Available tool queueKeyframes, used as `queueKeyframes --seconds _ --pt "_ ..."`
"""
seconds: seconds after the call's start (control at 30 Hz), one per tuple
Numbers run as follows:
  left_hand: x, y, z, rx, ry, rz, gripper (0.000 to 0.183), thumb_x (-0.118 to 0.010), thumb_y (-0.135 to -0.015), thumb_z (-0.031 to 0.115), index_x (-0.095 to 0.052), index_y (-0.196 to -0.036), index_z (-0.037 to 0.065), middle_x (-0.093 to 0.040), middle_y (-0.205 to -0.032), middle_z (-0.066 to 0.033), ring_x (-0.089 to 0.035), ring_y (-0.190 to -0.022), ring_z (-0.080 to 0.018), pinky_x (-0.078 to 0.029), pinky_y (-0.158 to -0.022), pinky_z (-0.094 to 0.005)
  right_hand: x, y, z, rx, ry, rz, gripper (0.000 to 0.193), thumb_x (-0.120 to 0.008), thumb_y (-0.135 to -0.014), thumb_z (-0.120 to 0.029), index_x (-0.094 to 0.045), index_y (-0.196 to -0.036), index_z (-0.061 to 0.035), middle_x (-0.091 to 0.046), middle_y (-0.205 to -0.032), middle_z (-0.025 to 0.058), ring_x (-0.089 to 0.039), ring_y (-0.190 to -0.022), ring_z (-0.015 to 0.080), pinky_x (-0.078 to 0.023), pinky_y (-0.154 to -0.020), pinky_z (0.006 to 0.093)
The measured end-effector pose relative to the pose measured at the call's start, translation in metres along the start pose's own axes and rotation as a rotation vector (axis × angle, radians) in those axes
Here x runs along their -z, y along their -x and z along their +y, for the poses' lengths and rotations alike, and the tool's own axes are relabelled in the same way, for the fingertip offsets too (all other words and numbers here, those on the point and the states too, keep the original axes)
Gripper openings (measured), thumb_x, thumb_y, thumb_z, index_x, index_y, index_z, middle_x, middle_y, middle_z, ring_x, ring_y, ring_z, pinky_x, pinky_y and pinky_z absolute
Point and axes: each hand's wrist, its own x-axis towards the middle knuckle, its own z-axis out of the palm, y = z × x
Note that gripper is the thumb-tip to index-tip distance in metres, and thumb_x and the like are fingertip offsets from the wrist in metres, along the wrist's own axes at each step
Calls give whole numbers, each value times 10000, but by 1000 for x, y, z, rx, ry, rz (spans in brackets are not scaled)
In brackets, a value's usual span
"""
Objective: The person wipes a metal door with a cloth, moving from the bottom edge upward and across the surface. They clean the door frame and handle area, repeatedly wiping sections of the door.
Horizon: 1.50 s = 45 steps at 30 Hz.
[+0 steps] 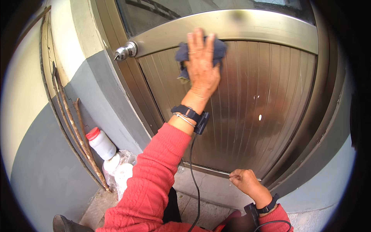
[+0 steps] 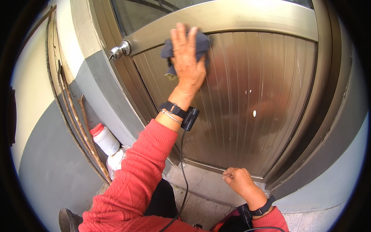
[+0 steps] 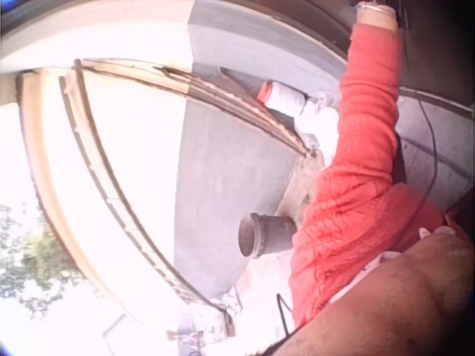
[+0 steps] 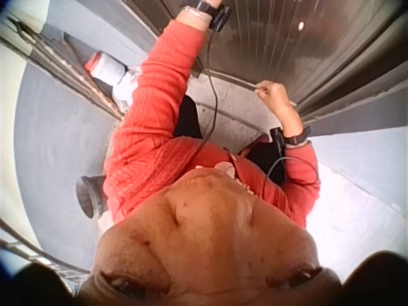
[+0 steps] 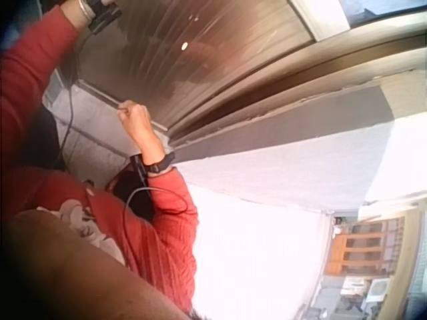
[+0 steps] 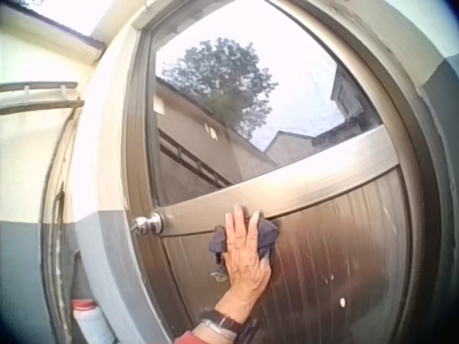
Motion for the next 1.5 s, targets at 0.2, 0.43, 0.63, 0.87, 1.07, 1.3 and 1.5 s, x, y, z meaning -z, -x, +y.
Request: queueKeyframes --seconds 0.2,0.43,0.63,0.87,1.07,1.3,1.5 --pt "-51 -22 104 -509 100 -76 608 -679 -768 -1 -641 -1349 172 -463 -1599 -107 -391 -1507 -325 -442 -1004 -588 -10 -12 -13 36 33 -40 186 -762 -881 -114 -762 -1017 14 -765 -876 202 -768 -825 303 -602 -768 381" --pt "-34 -16 54 -484 100 82 553 -634 -800 -35 -678 -1306 183 -516 -1581 -68 -491 -1449 -297 -455 -1037 -518 -12 -18 -16 87 65 -31 197 -755 -889 -115 -760 -1028 25 -771 -896 191 -770 -824 275 -601 -761 370" --pt "35 3 -55 -110 -236 -49 781 -587 -742 -195 -629 -1410 208 -437 -1637 -98 -365 -1532 -342 -319 -1211 -489 -4 -4 -4 85 58 -34 191 -758 -889 -140 -761 -1010 9 -769 -899 197 -764 -834 320 -598 -776 390" --pt "11 0 -24 16 -99 60 759 -628 -777 -115 -589 -1464 203 -335 -1684 -152 -246 -1573 -396 -265 -1217 -531 0 3 -2 78 70 -41 196 -762 -890 -167 -763 -999 -5 -767 -883 182 -755 -824 331 -591 -771 401" --pt "-34 -15 66 -199 -26 1 735 -615 -749 -121 -641 -1406 206 -390 -1656 -135 -335 -1535 -384 -337 -1173 -549 -10 -6 -8 123 83 -46 200 -754 -887 -174 -764 -998 -9 -764 -871 179 -750 -821 343 -588 -763 415" --pt "-46 -45 131 -577 218 163 417 -657 -820 65 -701 -1224 161 -557 -1515 -86 -546 -1354 -276 -480 -1004 -489 -16 -21 -17 113 128 -29 190 -758 -880 -172 -771 -982 -13 -764 -856 180 -753 -810 344 -592 -748 420" --pt "6 -63 17 -424 86 226 497 -612 -802 -60 -714 -1246 138 -580 -1498 -131 -568 -1338 -319 -438 -1132 -458 -13 -17 -5 133 131 -68 186 -757 -883 -179 -775 -976 -18 -763 -844 173 -753 -792 327 -591 -737 408"
